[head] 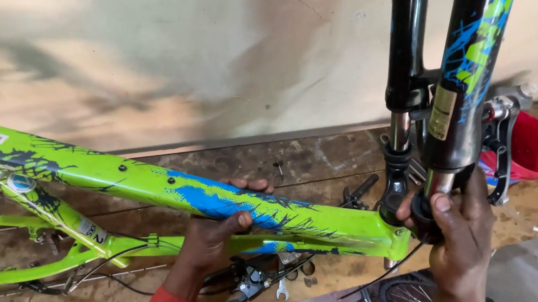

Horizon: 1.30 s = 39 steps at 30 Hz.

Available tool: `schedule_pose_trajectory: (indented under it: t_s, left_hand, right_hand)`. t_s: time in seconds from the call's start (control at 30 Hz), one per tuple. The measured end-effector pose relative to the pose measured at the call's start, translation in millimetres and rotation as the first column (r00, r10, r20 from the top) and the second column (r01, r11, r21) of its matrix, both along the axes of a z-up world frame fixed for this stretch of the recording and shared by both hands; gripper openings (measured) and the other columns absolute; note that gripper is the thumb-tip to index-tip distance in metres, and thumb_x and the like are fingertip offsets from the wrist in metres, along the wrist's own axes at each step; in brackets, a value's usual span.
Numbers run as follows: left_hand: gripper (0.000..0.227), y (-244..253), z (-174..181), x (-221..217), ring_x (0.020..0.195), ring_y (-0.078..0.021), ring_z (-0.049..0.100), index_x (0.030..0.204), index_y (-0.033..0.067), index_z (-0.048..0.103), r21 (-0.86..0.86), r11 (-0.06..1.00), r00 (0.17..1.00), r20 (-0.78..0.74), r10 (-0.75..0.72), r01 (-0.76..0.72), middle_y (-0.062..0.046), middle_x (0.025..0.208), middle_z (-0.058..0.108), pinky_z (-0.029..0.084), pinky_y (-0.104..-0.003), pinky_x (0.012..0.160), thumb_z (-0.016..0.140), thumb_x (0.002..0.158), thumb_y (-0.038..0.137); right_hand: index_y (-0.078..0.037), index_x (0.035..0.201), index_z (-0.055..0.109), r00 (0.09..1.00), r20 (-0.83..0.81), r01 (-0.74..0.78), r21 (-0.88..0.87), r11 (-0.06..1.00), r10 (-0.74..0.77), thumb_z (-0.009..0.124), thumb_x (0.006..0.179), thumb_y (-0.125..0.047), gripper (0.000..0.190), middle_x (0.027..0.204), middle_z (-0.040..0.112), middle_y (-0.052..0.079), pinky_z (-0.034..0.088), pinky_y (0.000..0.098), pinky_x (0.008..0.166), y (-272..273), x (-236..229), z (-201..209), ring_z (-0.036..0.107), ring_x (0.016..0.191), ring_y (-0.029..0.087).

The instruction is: The person inserts a bicycle fork into the head tube of a green bicycle frame and secures it. They then pick up small metal rings and wipe them with a black cloth.

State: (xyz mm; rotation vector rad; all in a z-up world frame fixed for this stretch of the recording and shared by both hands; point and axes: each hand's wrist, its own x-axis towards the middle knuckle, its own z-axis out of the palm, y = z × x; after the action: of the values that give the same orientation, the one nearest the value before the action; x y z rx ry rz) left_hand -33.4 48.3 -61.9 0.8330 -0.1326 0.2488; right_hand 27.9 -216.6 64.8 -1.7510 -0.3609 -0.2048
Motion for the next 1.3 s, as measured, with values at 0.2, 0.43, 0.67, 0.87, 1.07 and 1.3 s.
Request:
schedule_pose_trajectory:
  t_s: [0.2,0.43,0.67,0.87,1.07,1.3]
  left_hand:
    - [0.038,4.3,1.3,4.8,0.118,-0.0387,0.062,0.118,0.0095,0.058,-0.015,1.0,0.998,0.057,0.002,-0.001,-0.018,0.123,0.065,0.054,-0.058,0.097,0.077,0.087,0.021]
    - [0.036,3.4,-9.0,13.3,0.118,-0.0384,0.061,0.118,0.0108,0.059,-0.106,0.994,0.994,0.106,-0.024,0.036,-0.016,0.123,0.065,0.05,-0.058,0.1,0.075,0.091,0.028]
    - [0.033,-2.2,-15.4,17.5,0.118,-0.0407,0.062,0.116,0.011,0.061,-0.181,0.983,1.0,0.01,-0.012,0.014,-0.017,0.122,0.065,0.054,-0.054,0.098,0.074,0.09,0.025]
    - [0.038,-10.2,-11.2,19.2,0.122,-0.0415,0.059,0.119,0.0125,0.06,-0.16,0.985,0.992,0.121,-0.045,0.065,-0.018,0.127,0.063,0.05,-0.053,0.102,0.079,0.089,0.029]
    - [0.044,-15.0,-7.1,9.2,0.121,-0.0408,0.06,0.116,0.0138,0.061,-0.163,0.986,0.998,0.051,-0.037,0.044,-0.017,0.125,0.065,0.051,-0.056,0.1,0.082,0.084,0.035]
    - [0.047,-24.3,-7.9,-1.4,0.117,-0.0413,0.063,0.111,0.0111,0.058,-0.182,0.983,0.999,-0.032,-0.012,0.006,-0.021,0.12,0.067,0.052,-0.058,0.099,0.085,0.079,0.033]
  right_hand:
    - [-0.004,0.15,0.034,1.0,-0.017,-0.016,0.018,1.0,0.017,0.049,0.09,-0.034,0.068,0.078,0.063,0.017,0.051,0.0315,0.058,9.3,-0.8,7.7,0.063,0.067,0.023]
    - [-0.002,0.152,0.034,0.989,0.09,0.124,-0.12,0.985,-0.113,0.049,0.087,-0.047,0.08,0.097,0.067,0.018,0.059,0.0402,0.077,2.5,2.5,-5.0,0.069,0.094,0.027]
    - [0.003,0.153,0.035,0.964,0.225,0.135,0.045,0.99,-0.142,0.06,0.093,-0.015,0.067,0.124,0.051,0.019,0.054,0.0309,0.074,-24.5,27.5,-50.9,0.059,0.078,0.02]
    - [0.006,0.146,0.046,0.935,0.272,0.228,0.028,0.973,-0.226,0.062,0.094,-0.024,0.062,0.101,0.054,0.014,0.048,0.0281,0.063,-21.9,31.8,-36.0,0.054,0.068,0.016]
    - [0.004,0.147,0.046,0.955,0.231,0.187,0.024,0.982,-0.187,0.061,0.095,-0.024,0.061,0.095,0.054,0.012,0.05,0.0288,0.064,-22.9,28.0,-34.8,0.055,0.072,0.016]
    - [0.005,0.147,0.047,0.958,0.214,0.19,0.023,0.981,-0.191,0.062,0.094,-0.022,0.061,0.085,0.053,0.012,0.048,0.0294,0.062,-29.7,32.5,-54.2,0.053,0.066,0.017]
